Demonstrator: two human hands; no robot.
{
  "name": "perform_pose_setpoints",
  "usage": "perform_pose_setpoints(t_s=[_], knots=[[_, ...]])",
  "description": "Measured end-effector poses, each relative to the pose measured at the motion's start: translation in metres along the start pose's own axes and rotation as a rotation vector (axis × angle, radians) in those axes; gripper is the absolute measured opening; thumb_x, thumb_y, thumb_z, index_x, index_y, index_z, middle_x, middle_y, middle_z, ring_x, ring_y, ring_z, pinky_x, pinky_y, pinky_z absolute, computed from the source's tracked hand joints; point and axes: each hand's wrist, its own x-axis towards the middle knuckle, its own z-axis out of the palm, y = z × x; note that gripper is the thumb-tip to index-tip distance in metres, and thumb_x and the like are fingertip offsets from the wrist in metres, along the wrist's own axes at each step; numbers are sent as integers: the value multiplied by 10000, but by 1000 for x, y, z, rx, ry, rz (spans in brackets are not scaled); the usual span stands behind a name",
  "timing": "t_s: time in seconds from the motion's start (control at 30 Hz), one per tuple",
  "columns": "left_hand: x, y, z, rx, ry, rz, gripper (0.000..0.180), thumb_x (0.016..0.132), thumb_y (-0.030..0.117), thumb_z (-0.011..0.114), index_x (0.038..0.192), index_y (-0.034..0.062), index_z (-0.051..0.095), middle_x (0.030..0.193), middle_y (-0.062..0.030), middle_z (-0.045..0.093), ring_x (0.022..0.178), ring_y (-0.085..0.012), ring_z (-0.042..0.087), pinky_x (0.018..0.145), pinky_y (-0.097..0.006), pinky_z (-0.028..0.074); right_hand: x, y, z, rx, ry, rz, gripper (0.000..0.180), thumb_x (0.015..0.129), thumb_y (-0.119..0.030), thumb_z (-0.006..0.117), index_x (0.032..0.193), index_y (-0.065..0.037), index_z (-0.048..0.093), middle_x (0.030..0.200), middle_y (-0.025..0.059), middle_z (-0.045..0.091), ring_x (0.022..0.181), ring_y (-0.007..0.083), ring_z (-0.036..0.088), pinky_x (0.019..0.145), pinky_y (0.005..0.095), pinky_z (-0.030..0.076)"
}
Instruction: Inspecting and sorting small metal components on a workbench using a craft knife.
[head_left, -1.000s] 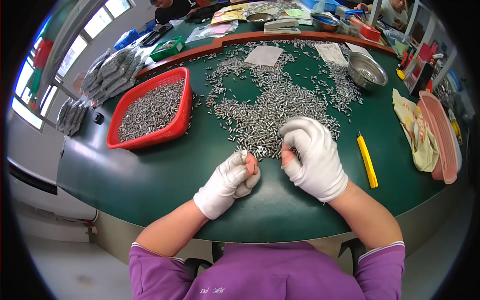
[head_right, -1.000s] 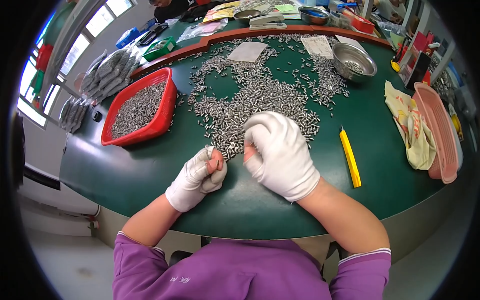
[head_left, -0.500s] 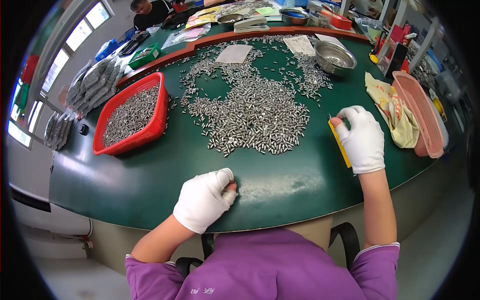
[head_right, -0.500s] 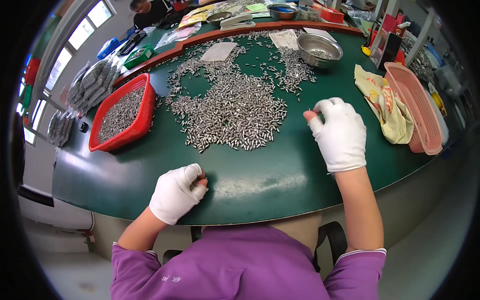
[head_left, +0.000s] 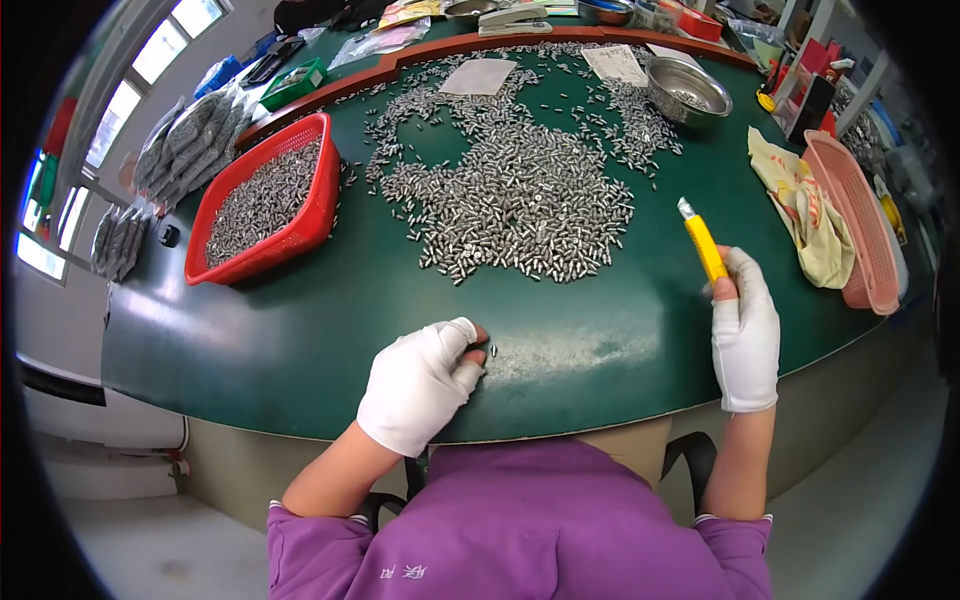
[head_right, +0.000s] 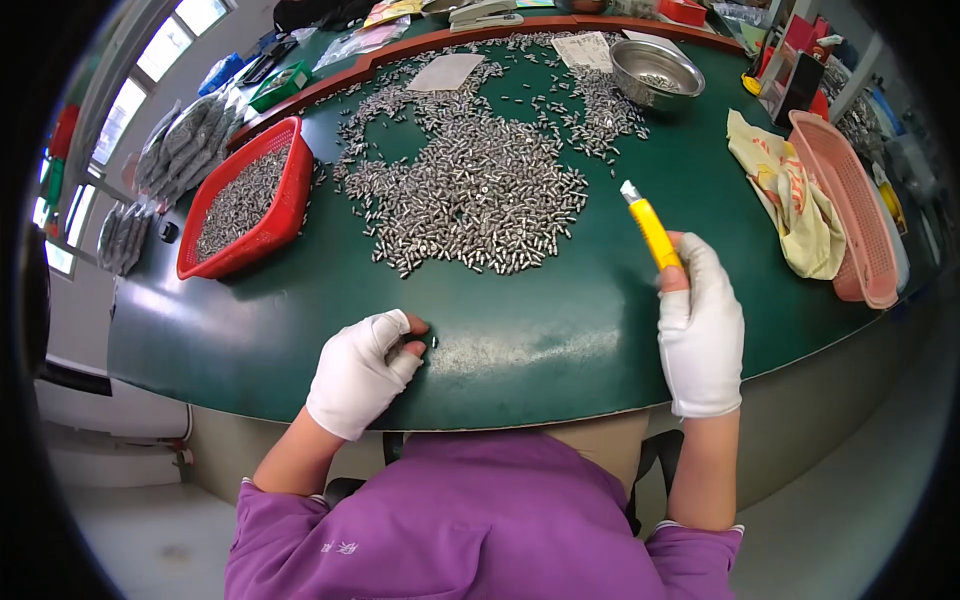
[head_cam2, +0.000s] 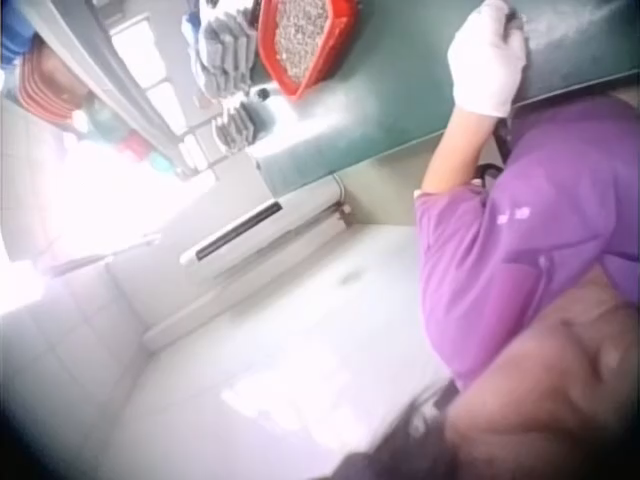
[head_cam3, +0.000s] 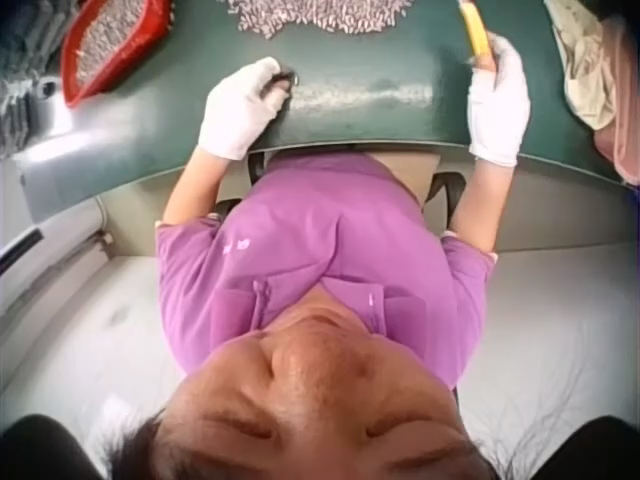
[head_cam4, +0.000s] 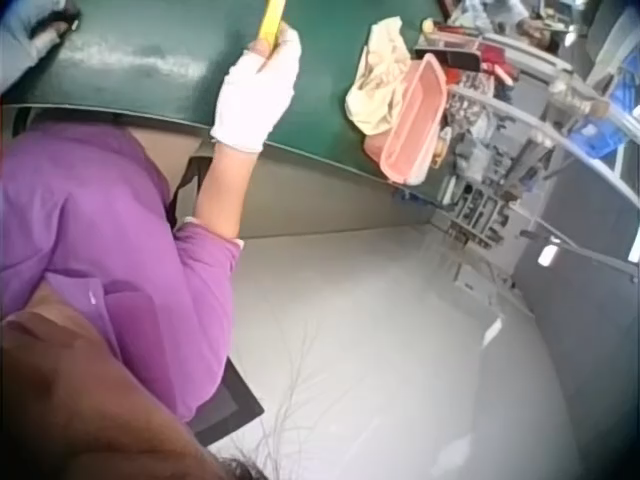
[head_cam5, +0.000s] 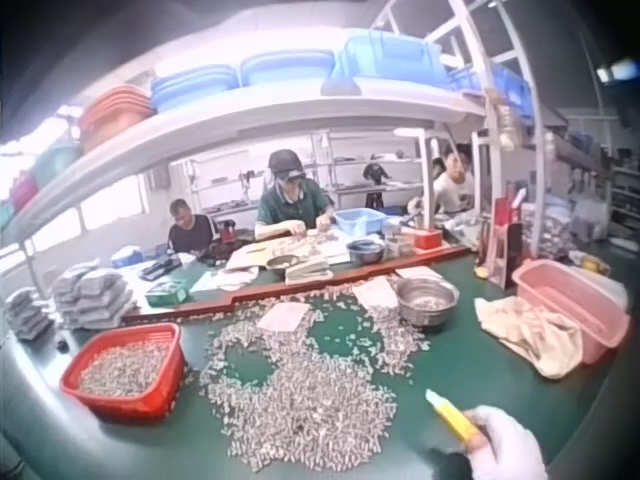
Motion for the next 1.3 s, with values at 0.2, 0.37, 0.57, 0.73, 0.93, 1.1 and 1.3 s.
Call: perform_pose_setpoints(t_s=[0.2, 0.37, 0.57, 0.73, 0.93, 1.1, 1.3], knots=[[3, 2, 4, -13, 35, 140, 173, 792, 67, 688, 962, 94, 675, 781, -89, 644, 679, -266, 623, 639, -346, 503, -51, -29, 14, 128, -266, -337, 429, 902, -195, 650, 1300, -68, 554, 933, 146, 619, 746, 337, 616, 678, 398, 507], [5, 4, 6, 28, -1, 198, 112, 784, 56, 685, 887, 93, 658, 754, -83, 626, 680, -264, 616, 632, -346, 498, -72, -39, 15, 186, -473, -265, 480, 985, -252, 522, 1432, -93, 447, 802, 145, 640, 671, 319, 632, 637, 403, 513], [-19, 12, 4, -42, -98, -21, 95, 792, 123, 696, 823, 101, 608, 745, -80, 627, 693, -292, 623, 627, -377, 498, -106, -37, 15, 100, -623, -312, 640, 907, -166, 563, 1508, -187, 344, 801, 115, 631, 627, 299, 620, 603, 414, 525], [-29, 15, 8, -75, -65, -47, 135, 760, 87, 725, 803, 96, 597, 736, -73, 633, 670, -283, 622, 609, -365, 494, -114, -33, 26, -6, -717, -360, 766, 810, -127, 623, 1515, -219, 339, 711, 88, 564, 566, 285, 582, 520, 413, 509], [-34, 13, 15, -90, 27, -2, 143, 742, -1, 738, 796, 35, 611, 669, -58, 569, 539, -150, 549, 529, -278, 450, -116, -44, 29, -124, -675, -414, 765, 804, -162, 637, 1512, -200, 348, 696, 80, 553, 543, 259, 583, 464, 403, 498], [-38, 11, 16, -62, 38, -4, 199, 718, 69, 761, 783, 103, 576, 745, -38, 651, 672, -262, 630, 609, -351, 502, -114, -49, 27, -157, -744, -438, 768, 799, -168, 640, 1511, -163, 350, 678, 81, 546, 544, 250, 589, 470, 393, 508], [-36, 12, 15, -43, 26, 14, 213, 702, 48, 760, 769, 104, 565, 752, -40, 659, 682, -263, 640, 610, -341, 508, -108, -44, 29, -93, -746, -475, 756, 794, -156, 635, 1498, -117, 363, 647, 89, 553, 543, 252, 590, 470, 391, 510]])
